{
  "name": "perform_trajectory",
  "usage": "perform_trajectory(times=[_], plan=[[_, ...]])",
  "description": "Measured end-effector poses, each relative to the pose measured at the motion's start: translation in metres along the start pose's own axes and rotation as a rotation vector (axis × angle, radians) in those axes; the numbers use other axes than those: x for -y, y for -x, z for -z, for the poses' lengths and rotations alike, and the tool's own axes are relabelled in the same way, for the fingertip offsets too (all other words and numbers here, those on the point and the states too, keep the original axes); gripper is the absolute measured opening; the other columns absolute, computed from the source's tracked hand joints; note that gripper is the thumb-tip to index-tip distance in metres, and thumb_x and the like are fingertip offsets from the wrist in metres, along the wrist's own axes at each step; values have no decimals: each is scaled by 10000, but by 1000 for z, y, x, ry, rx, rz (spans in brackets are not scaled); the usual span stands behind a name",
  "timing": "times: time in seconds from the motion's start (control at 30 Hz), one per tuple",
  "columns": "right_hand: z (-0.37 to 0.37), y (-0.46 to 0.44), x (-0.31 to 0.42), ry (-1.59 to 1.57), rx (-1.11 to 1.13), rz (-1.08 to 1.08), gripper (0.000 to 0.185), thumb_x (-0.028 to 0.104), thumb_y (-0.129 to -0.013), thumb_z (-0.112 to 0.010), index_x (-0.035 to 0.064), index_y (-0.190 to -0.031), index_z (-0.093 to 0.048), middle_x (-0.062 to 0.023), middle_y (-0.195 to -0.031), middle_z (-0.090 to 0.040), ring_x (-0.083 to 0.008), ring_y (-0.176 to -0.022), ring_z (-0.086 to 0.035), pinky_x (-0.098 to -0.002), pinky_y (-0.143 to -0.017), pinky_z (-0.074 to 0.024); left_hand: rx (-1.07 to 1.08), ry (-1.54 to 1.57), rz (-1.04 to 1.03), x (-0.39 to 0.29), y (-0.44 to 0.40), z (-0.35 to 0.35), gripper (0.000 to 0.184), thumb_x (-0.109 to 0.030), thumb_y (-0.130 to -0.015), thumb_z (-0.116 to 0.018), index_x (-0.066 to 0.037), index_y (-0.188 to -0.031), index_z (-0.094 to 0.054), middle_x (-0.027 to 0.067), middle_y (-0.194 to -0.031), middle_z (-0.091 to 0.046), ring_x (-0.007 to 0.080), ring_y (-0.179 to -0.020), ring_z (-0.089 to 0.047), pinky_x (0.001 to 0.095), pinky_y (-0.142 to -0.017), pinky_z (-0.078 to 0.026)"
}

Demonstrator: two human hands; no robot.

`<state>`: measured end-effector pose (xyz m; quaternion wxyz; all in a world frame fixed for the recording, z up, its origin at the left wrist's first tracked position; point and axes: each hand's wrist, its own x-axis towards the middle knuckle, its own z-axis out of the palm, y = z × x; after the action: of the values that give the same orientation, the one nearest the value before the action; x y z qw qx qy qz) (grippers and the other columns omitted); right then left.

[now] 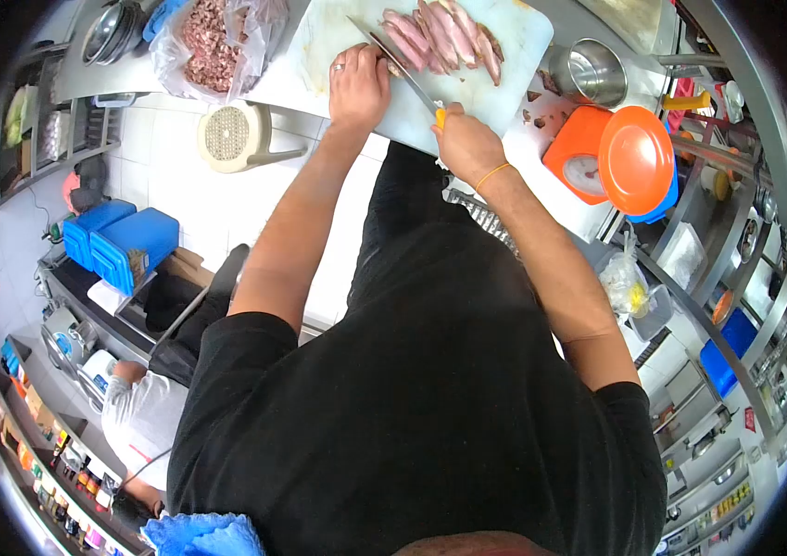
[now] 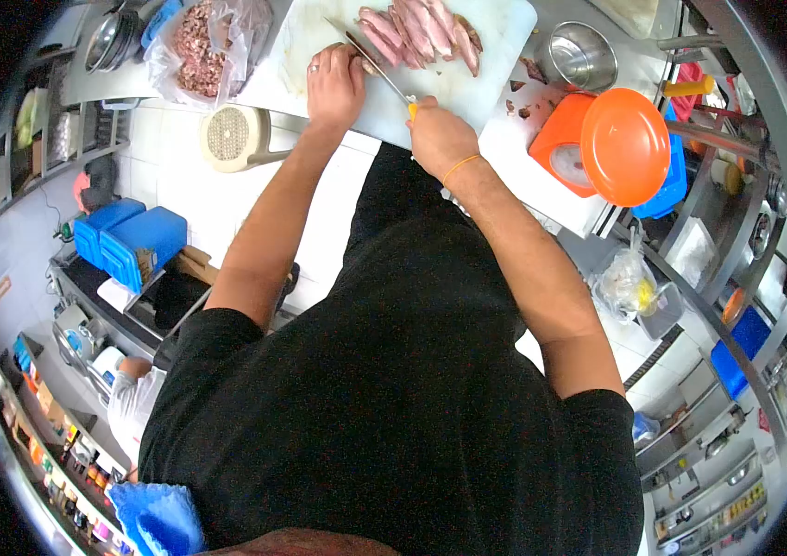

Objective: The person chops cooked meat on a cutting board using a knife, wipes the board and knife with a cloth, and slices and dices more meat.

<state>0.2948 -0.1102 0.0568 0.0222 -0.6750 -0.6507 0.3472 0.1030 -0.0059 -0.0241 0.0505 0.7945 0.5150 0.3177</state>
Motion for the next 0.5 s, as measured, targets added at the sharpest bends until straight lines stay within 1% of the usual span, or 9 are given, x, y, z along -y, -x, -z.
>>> perform_trajectory(times=[0.13, 0.23, 0.33, 0.43, 0.5], plan=[[-1, 13, 1, -19, -9, -19, 374, 277, -1068, -603, -79, -1164, -540, -304, -916, -743, -481, -880, -747, -557, -804, -591, -4, -14, -26, 2, 2, -2, 206, -143, -978, -661, -70, -1164, -611, 154, -1184, -669, 375, -1144, -611, 519, -1037, -456], [3, 27, 5, -48, 30, -78, 308, 210, -1060, -571, -73, -1182, -574, -295, -1003, -754, -472, -958, -747, -564, -885, -575, -3, -30, -19, -1, 3, -1, 195, -161, -1006, -629, -64, -1175, -614, 162, -1191, -665, 393, -1142, -612, 518, -1020, -464], [-7, 25, -1, -26, -12, -34, 353, 250, -1063, -601, -81, -1170, -541, -298, -945, -750, -479, -906, -749, -563, -841, -582, 8, -60, -11, -3, 3, 0, 196, -156, -1005, -626, -58, -1175, -613, 170, -1201, -660, 398, -1147, -606, 518, -1022, -461], [-8, 24, -5, -60, -24, -34, 363, 255, -1060, -603, -85, -1175, -548, -298, -963, -752, -477, -926, -750, -565, -856, -578, 18, -52, -14, -7, 1, 4, 197, -149, -1002, -624, -50, -1172, -613, 174, -1211, -658, 400, -1152, -603, 523, -1020, -462], [-7, 17, -2, -90, 2, -56, 337, 211, -1042, -588, -82, -1207, -573, -299, -1025, -754, -466, -979, -748, -562, -896, -570, 18, -26, -16, -9, 1, 5, 191, -140, -1006, -617, -44, -1171, -613, 174, -1191, -664, 404, -1140, -603, 526, -1020, -461]])
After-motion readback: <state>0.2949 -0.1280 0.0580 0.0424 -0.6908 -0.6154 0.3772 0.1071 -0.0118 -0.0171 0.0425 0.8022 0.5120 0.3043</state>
